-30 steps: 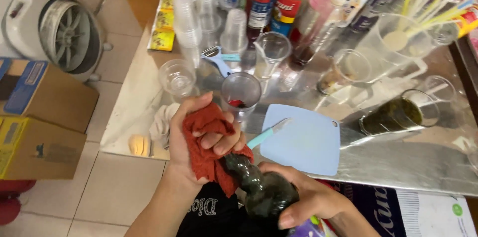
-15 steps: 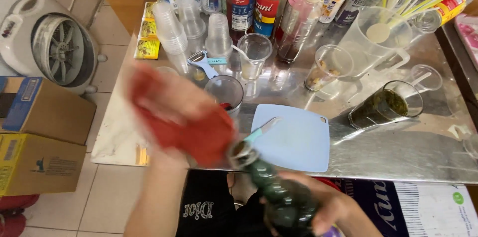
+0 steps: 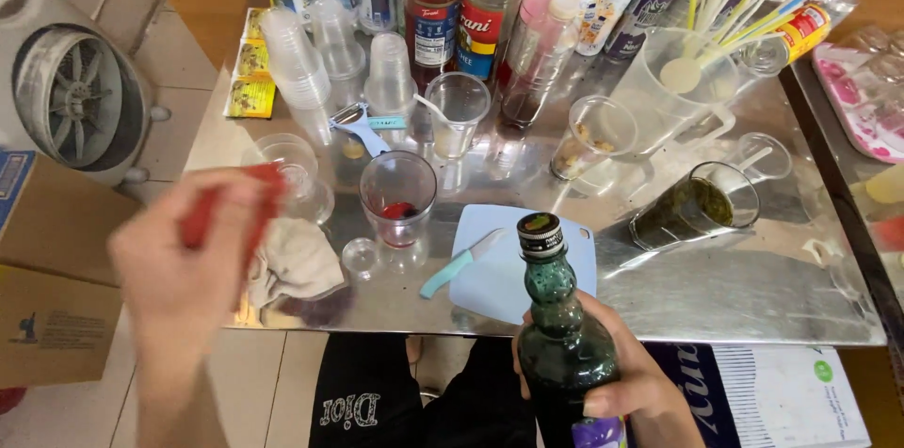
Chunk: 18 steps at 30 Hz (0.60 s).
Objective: The person pours a dark red liquid from a bottle into a plastic cup, adds water from a pitcher, and then adds ice cubes from a cooler. The person seals the cup with a lid and shakes it to mix the contents.
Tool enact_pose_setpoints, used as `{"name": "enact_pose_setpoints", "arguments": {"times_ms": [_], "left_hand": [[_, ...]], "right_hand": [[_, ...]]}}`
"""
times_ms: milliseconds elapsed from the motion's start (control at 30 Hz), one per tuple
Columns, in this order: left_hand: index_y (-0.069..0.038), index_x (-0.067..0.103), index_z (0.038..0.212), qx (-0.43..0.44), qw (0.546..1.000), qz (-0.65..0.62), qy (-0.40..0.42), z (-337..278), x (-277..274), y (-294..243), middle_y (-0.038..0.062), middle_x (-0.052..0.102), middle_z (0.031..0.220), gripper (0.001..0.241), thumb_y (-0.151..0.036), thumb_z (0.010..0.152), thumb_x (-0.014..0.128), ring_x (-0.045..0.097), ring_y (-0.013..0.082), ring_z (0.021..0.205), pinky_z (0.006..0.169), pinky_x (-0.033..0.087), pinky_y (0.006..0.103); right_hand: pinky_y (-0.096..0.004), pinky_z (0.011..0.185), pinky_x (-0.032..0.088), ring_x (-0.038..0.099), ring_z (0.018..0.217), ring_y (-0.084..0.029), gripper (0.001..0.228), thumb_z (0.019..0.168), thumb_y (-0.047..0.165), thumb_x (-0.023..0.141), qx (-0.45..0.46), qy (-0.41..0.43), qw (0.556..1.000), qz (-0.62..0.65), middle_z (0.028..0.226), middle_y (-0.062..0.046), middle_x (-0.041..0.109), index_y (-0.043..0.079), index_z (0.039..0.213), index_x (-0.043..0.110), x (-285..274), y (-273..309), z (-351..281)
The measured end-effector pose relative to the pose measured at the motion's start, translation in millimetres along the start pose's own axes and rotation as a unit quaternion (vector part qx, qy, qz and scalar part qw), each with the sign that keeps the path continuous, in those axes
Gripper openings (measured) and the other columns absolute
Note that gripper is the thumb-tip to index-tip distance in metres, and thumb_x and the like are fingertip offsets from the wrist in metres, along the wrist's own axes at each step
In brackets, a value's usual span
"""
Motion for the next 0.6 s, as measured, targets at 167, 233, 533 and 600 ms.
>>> {"name": "enact_pose_setpoints", "arguments": {"times_ms": [167, 233, 533, 600], "left_hand": [[-0.013, 0.076, 0.111, -0.084, 0.992, 0.078, 0.044, 12.1, 18.1, 76.4, 0.007, 0.076, 0.113, 0.035, -0.034, 0.112, 0.048, 0.066, 0.0268, 0.104, 0.092, 0.044, 0.0394], [-0.013, 0.078, 0.113, -0.133, 0.983, 0.103, 0.076, 9.3, 29.8, 100.4, 0.010, 0.077, 0.110, 0.042, -0.042, 0.109, 0.049, 0.067, 0.0312, 0.102, 0.089, 0.044, 0.0411], [-0.003, 0.073, 0.119, 0.118, 0.991, 0.014, -0.068, -9.7, 19.6, 26.7, 0.012, 0.072, 0.121, 0.017, -0.004, 0.102, 0.069, 0.065, 0.0298, 0.113, 0.104, 0.043, 0.0424], [-0.011, 0.074, 0.113, -0.041, 0.928, -0.331, 0.168, -22.1, 33.4, -27.3, 0.004, 0.074, 0.129, 0.031, -0.022, 0.085, 0.074, 0.067, 0.0169, 0.127, 0.109, 0.053, 0.0315]], "right_hand": [[-0.044, 0.074, 0.059, 0.073, 0.083, -0.035, 0.070, 0.076, 0.027, 0.090, 0.011, -0.054, 0.998, -0.027, 0.097, -0.025, 0.071, -0.007, 0.125, 0.056, 1.8, -3.9, 0.5], [-0.044, 0.079, 0.060, 0.077, 0.084, -0.034, 0.073, 0.068, 0.022, 0.091, 0.024, -0.096, 0.993, -0.065, 0.098, -0.022, 0.075, -0.009, 0.127, 0.059, 2.6, -7.9, 0.5], [-0.030, 0.084, 0.058, 0.079, 0.089, -0.018, 0.064, 0.061, 0.026, 0.097, 0.101, -0.216, 0.913, -0.331, 0.099, -0.005, 0.084, 0.008, 0.118, 0.073, 32.4, -10.9, 19.1], [-0.028, 0.091, 0.058, 0.078, 0.104, -0.011, 0.071, 0.061, 0.037, 0.098, 0.083, -0.215, 0.860, -0.456, 0.115, 0.001, 0.085, 0.013, 0.122, 0.071, 38.2, -14.3, 22.0]]}}
Point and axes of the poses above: each hand's wrist, its own z-axis towards the middle knuckle, its own x-axis out of the palm, y = z × x, the point moved 3 cm from there along z, towards the middle knuckle
